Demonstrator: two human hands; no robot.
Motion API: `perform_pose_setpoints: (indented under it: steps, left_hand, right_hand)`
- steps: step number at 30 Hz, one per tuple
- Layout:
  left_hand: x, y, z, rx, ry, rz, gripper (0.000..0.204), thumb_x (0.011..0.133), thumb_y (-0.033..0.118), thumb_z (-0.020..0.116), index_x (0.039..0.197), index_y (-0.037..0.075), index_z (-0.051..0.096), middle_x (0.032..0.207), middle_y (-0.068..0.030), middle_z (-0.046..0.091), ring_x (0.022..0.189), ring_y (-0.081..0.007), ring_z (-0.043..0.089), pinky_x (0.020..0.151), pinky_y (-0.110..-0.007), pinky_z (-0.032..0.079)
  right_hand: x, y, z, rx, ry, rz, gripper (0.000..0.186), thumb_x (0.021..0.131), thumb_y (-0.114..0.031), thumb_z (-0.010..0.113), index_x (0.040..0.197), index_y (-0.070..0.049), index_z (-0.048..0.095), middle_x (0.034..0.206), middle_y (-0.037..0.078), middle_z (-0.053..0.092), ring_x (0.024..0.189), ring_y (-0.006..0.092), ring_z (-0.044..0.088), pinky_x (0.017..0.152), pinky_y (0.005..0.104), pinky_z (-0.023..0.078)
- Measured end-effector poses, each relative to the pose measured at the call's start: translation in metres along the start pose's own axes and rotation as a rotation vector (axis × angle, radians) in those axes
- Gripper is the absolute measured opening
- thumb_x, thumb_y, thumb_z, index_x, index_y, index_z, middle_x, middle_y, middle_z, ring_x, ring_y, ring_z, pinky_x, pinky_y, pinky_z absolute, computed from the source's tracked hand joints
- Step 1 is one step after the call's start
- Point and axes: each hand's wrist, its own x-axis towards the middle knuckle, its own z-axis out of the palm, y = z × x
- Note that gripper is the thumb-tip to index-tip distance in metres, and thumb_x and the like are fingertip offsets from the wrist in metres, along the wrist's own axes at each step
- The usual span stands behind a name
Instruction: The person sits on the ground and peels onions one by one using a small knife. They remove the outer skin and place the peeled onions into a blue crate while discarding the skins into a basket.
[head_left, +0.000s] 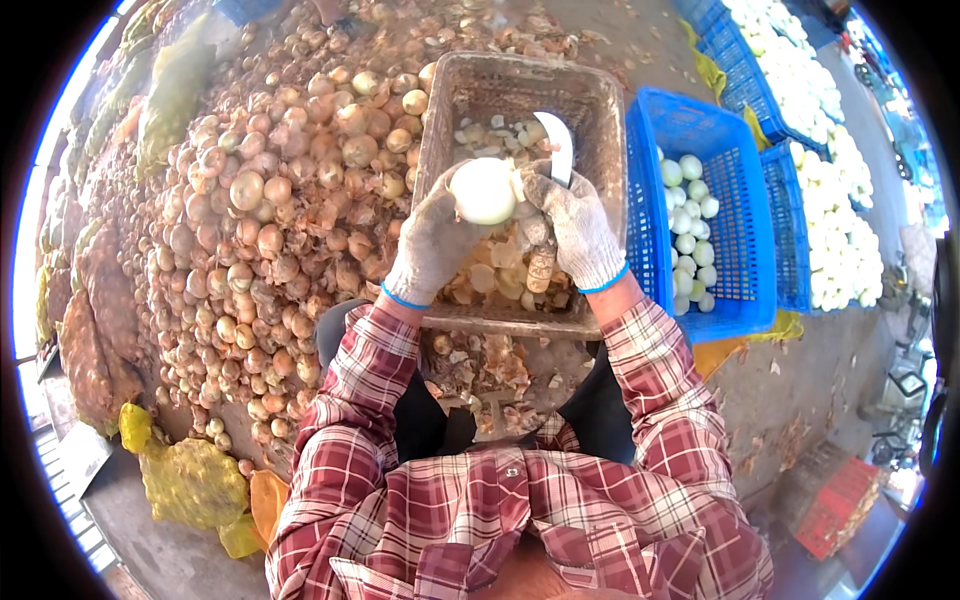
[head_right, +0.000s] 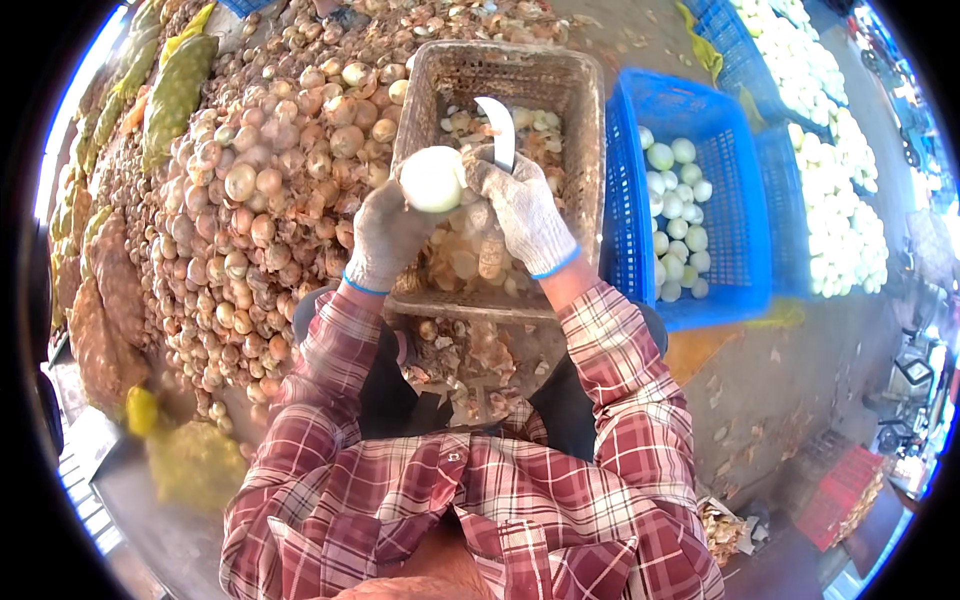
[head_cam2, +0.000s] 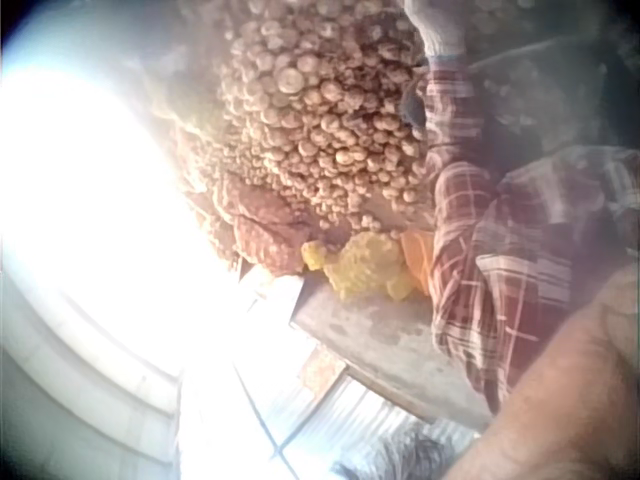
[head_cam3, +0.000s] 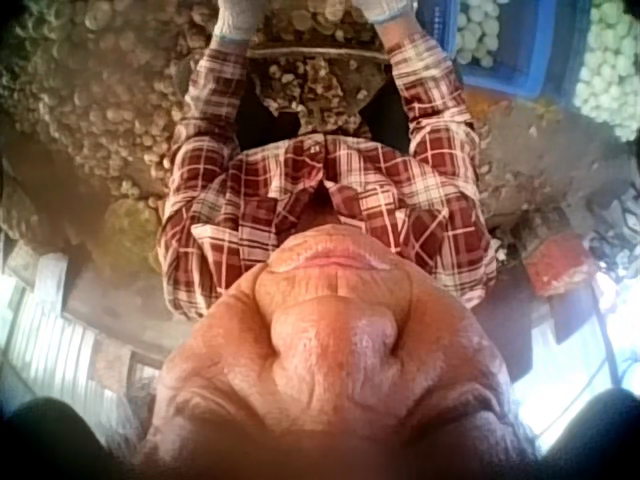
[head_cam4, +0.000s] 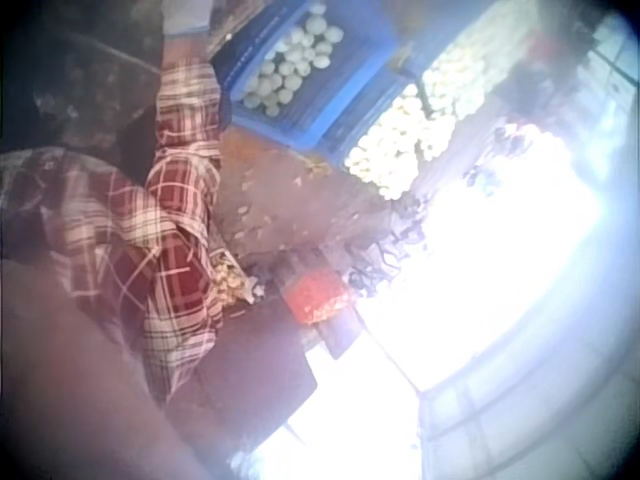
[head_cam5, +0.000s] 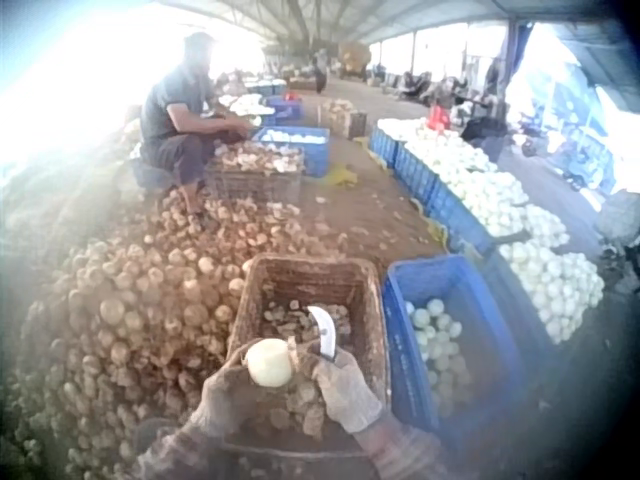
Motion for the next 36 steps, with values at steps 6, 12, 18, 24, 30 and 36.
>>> perform_pose_setpoints:
  steps: [6, 12, 18, 24, 30, 36]
  left_hand:
    - [0.005, -0.007, -0.022, 0.351, 0.018, 0.018, 0.075, 0.077, 0.038, 0.074, 0.134, -0.001, 0.046, 0.124, -0.0112, 0.059, 0.105, -0.0202, 0.063, 0.087, -0.035, 0.054]
    - [-0.002, -0.002, -0.017, 0.145, 0.030, 0.016, 0.073, 0.080, 0.038, 0.065, 0.136, -0.002, 0.042, 0.126, -0.0180, 0.057, 0.111, -0.0341, 0.059, 0.088, -0.050, 0.052]
    - [0.004, -0.005, -0.030, -0.104, -0.153, -0.017, 0.077, 0.075, 0.043, 0.074, 0.132, -0.002, 0.047, 0.128, -0.0192, 0.055, 0.114, -0.0325, 0.058, 0.096, -0.051, 0.050]
    - [-0.004, 0.019, -0.021, 0.029, -0.004, 0.091, 0.080, 0.073, 0.050, 0.073, 0.128, -0.003, 0.050, 0.124, -0.0178, 0.059, 0.117, -0.0304, 0.056, 0.102, -0.048, 0.043]
    - [0.000, 0.017, -0.038, 0.139, -0.002, 0.126, 0.069, 0.077, 0.030, 0.077, 0.131, -0.001, 0.048, 0.121, -0.0113, 0.061, 0.108, -0.0226, 0.062, 0.093, -0.037, 0.051]
    - [-0.001, 0.018, -0.029, 0.296, 0.004, 0.127, 0.072, 0.081, 0.041, 0.073, 0.131, -0.003, 0.048, 0.118, -0.0146, 0.062, 0.111, -0.0261, 0.060, 0.097, -0.041, 0.047]
  right_hand:
    - [-0.003, 0.000, -0.002, 0.136, -0.054, 0.102, 0.018, 0.092, -0.018, 0.063, 0.100, -0.002, 0.062, 0.071, 0.002, 0.059, 0.051, 0.0104, 0.053, 0.045, 0.0265, 0.045]
    - [0.007, 0.009, -0.022, 0.003, 0.137, 0.120, 0.022, 0.095, -0.021, 0.053, 0.095, -0.002, 0.064, 0.066, 0.001, 0.057, 0.054, 0.0100, 0.051, 0.049, 0.0257, 0.047]
    - [0.019, 0.021, -0.028, -0.160, 0.288, 0.096, 0.023, 0.094, -0.015, 0.050, 0.104, 0.003, 0.061, 0.076, 0.007, 0.063, 0.062, 0.0142, 0.059, 0.055, 0.0295, 0.051]
    - [0.018, 0.000, -0.005, -1.147, 0.469, -0.791, 0.034, 0.090, -0.015, 0.056, 0.122, -0.005, 0.055, 0.074, 0.016, 0.065, 0.062, 0.0291, 0.066, 0.060, 0.0368, 0.054]
    - [-0.010, -0.005, 0.000, -1.462, -0.031, -0.680, 0.036, 0.083, -0.014, 0.063, 0.117, -0.007, 0.057, 0.077, 0.011, 0.066, 0.065, 0.0310, 0.065, 0.059, 0.0417, 0.052]
    - [-0.010, 0.003, 0.002, -1.565, -0.134, -0.715, 0.033, 0.078, -0.012, 0.064, 0.111, -0.008, 0.058, 0.072, 0.010, 0.064, 0.062, 0.0299, 0.064, 0.056, 0.0410, 0.049]
